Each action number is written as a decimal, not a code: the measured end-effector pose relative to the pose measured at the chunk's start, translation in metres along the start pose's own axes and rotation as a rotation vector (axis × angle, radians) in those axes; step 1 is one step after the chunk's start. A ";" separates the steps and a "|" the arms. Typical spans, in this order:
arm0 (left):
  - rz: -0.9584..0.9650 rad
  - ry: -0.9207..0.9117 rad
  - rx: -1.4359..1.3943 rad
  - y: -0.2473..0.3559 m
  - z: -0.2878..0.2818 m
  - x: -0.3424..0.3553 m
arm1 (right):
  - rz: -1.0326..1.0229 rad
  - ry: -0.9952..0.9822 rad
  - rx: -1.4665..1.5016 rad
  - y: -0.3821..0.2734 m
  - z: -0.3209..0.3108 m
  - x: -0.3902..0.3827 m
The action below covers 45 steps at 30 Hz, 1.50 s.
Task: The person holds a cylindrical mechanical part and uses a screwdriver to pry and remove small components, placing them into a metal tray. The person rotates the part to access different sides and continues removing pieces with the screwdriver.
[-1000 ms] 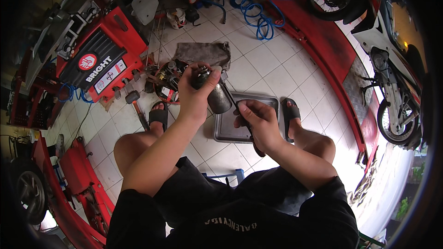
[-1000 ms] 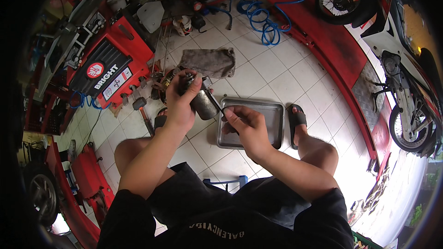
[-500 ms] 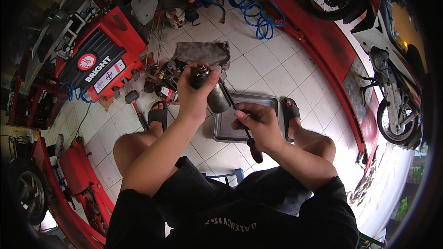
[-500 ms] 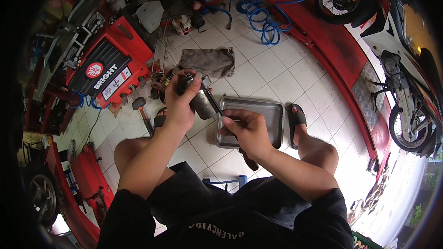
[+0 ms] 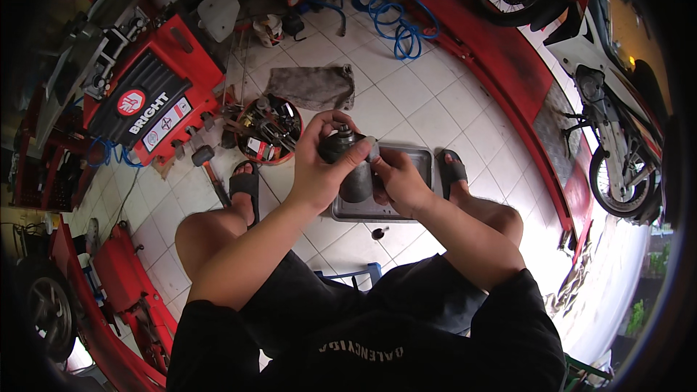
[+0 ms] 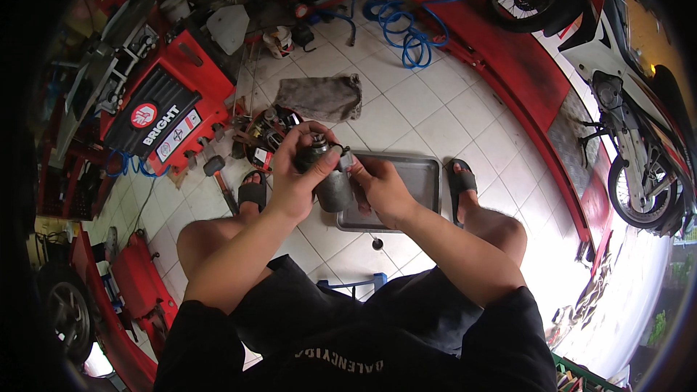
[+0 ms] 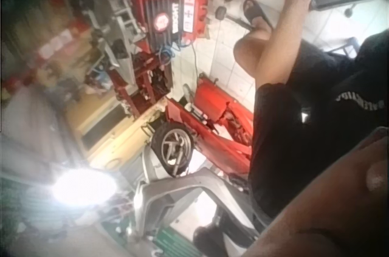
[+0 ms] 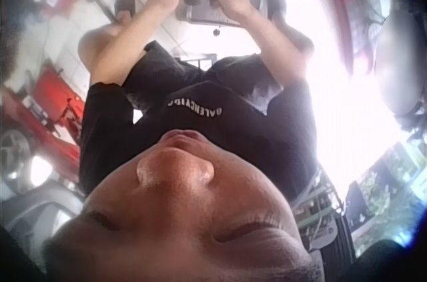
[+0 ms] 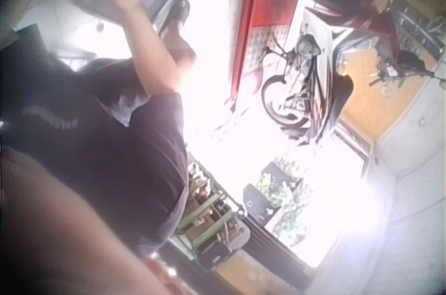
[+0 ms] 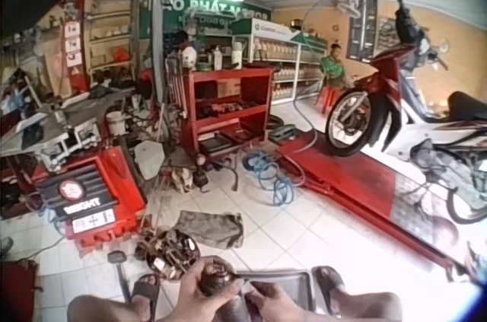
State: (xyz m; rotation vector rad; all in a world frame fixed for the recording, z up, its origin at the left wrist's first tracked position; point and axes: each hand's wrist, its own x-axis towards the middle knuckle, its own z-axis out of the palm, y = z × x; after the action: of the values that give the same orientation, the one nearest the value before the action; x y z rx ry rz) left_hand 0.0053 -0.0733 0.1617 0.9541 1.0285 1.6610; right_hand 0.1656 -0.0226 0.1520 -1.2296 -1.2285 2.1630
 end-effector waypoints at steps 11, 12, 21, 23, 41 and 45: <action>-0.056 0.186 -0.034 0.006 -0.063 0.008 | 0.292 0.228 -1.220 0.072 -0.173 0.021; -0.062 0.215 -0.022 0.004 -0.068 0.012 | 0.540 0.070 -1.415 0.111 -0.192 0.022; -0.177 0.249 -0.065 0.011 -0.074 0.009 | 1.016 -0.080 -1.124 0.306 -0.192 0.024; -0.215 0.253 -0.083 0.013 -0.077 0.008 | 0.924 -0.003 -1.246 0.326 -0.183 0.028; -0.293 0.296 -0.264 0.004 -0.051 0.036 | 0.412 -0.004 -1.486 0.183 -0.110 0.056; -0.345 0.385 -0.393 0.032 -0.041 0.037 | 0.096 -0.027 -0.625 0.046 -0.091 0.014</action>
State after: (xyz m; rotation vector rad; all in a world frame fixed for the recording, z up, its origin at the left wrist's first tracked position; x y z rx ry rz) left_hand -0.0515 -0.0535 0.1825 0.1879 0.9947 1.6950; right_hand 0.2378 0.0076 0.0849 -1.5117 -1.9853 1.9169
